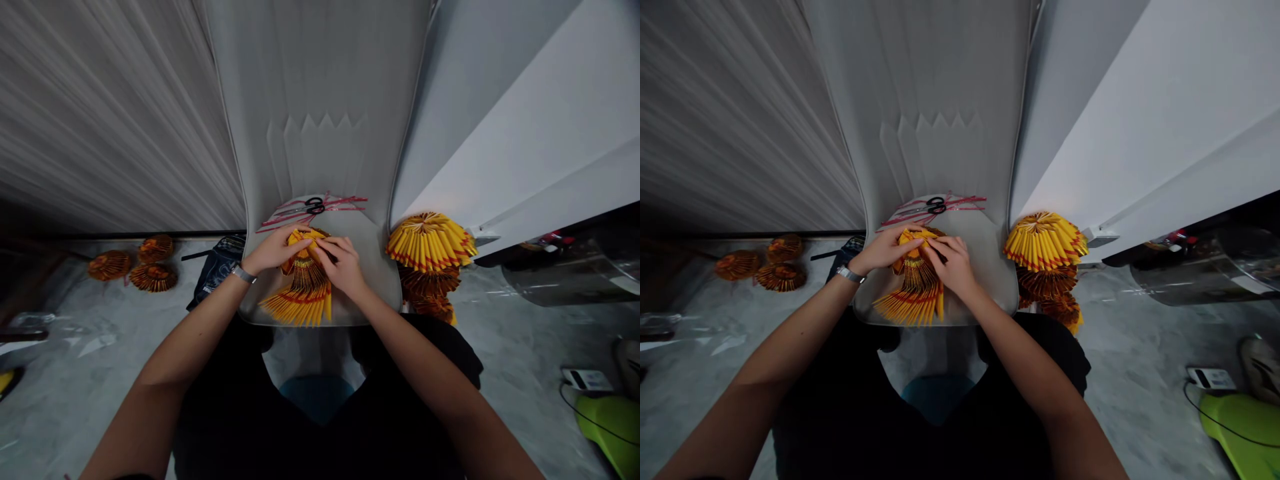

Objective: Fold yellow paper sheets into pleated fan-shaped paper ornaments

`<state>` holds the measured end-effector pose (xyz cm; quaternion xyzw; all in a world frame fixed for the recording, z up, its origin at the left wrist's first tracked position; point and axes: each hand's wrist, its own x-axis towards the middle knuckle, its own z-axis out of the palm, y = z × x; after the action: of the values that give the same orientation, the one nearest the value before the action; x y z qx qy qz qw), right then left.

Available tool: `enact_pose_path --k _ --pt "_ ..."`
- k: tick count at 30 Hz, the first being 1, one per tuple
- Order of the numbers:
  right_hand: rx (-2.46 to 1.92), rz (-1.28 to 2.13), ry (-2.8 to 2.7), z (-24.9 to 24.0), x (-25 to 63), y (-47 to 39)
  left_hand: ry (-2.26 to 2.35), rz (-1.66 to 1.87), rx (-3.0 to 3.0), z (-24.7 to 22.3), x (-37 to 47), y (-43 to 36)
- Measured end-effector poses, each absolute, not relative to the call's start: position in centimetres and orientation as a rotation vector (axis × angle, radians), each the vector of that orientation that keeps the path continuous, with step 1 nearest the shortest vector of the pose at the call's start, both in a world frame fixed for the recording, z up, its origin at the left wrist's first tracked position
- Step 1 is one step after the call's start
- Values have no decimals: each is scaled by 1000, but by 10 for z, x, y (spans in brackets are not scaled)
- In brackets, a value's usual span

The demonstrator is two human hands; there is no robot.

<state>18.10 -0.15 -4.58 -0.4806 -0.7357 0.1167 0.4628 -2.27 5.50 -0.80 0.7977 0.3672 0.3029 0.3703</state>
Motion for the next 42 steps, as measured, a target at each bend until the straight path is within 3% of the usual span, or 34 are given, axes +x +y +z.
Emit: enact_pose_path --k 6,11,33,42 --pt "-1127 349 -1934 -39 187 -3 912 813 2066 -5 -21 53" --pt "-1138 520 -1714 -28 192 2 877 821 2063 -6 -18 52" --pt "-1264 421 -1847 -22 188 8 866 779 2134 -3 -21 47" --pt "-1195 612 -1896 -9 204 4 847 832 2148 -7 -26 46"
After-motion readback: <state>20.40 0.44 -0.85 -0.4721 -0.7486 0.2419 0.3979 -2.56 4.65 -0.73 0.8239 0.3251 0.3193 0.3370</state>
